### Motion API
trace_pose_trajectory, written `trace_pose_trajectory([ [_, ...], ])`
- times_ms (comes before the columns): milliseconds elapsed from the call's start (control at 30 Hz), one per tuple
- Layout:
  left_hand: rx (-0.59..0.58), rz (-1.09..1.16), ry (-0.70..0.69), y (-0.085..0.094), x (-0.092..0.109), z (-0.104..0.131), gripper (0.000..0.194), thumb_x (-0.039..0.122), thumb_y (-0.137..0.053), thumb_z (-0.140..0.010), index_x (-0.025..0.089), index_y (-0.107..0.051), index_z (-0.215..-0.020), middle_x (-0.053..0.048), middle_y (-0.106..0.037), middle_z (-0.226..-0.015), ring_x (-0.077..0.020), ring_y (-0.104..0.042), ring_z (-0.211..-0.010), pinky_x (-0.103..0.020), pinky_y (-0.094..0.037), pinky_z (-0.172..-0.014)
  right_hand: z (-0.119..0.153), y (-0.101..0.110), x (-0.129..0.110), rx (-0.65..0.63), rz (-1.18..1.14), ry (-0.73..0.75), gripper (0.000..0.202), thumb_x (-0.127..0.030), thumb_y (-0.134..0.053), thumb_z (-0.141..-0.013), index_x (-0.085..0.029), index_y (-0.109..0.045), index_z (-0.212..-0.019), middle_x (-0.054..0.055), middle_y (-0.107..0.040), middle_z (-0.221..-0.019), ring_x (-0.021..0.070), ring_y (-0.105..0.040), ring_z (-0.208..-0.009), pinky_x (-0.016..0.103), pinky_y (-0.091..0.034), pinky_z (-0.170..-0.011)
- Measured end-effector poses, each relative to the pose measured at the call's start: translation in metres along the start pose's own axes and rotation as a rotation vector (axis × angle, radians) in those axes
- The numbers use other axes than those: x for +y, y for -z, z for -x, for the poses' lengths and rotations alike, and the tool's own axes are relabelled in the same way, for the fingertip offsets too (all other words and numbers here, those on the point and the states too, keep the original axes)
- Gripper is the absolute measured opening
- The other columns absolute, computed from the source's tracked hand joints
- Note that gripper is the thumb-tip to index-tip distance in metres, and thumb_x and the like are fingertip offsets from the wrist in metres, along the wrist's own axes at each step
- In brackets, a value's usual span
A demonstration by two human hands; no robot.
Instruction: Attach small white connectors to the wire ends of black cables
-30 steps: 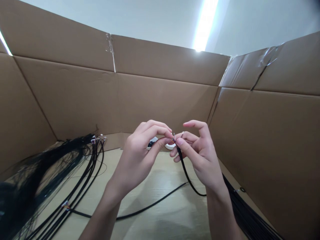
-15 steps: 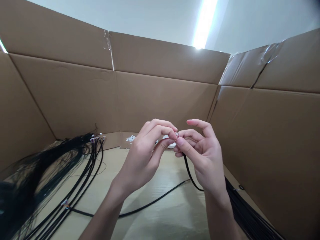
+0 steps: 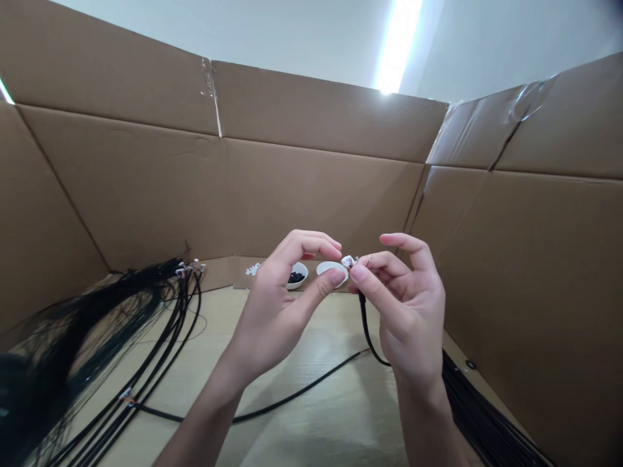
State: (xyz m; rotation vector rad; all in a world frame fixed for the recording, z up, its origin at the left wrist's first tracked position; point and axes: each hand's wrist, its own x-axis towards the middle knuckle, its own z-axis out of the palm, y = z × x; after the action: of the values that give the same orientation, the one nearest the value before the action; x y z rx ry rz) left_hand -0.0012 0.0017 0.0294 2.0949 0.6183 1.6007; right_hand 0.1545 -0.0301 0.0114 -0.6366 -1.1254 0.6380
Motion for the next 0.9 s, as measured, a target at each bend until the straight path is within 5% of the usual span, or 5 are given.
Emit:
trace_pose_trajectory([
  [700, 0.072, -0.189, -0.067, 0.006, 0.019, 0.005, 0.014, 0.016, -0.069, -0.096, 0.026, -0.074, -0.088, 0.001, -0.073, -0.103, -0.0175, -0.07, -0.096, -0.035, -0.056, -0.084, 0.013, -0.01, -0.011, 0.054, 0.139, 0.107, 0.038, -0.017, -0.082, -0.088, -0.032, -0.059, -0.115, -0.004, -0.077, -0.085, 0.0205, -0.08, -0.084, 0.032, -0.066, -0.071],
  [900, 0.137, -0.45, -0.323, 0.007, 0.017, 0.005, 0.016, 0.012, -0.071, -0.092, 0.027, -0.07, -0.093, 0.0, -0.076, -0.099, -0.0219, -0.068, -0.096, -0.04, -0.054, -0.084, 0.013, -0.01, -0.009, 0.064, 0.157, 0.11, 0.038, -0.017, -0.083, -0.089, -0.032, -0.06, -0.115, -0.004, -0.078, -0.084, 0.0203, -0.08, -0.085, 0.031, -0.067, -0.071],
])
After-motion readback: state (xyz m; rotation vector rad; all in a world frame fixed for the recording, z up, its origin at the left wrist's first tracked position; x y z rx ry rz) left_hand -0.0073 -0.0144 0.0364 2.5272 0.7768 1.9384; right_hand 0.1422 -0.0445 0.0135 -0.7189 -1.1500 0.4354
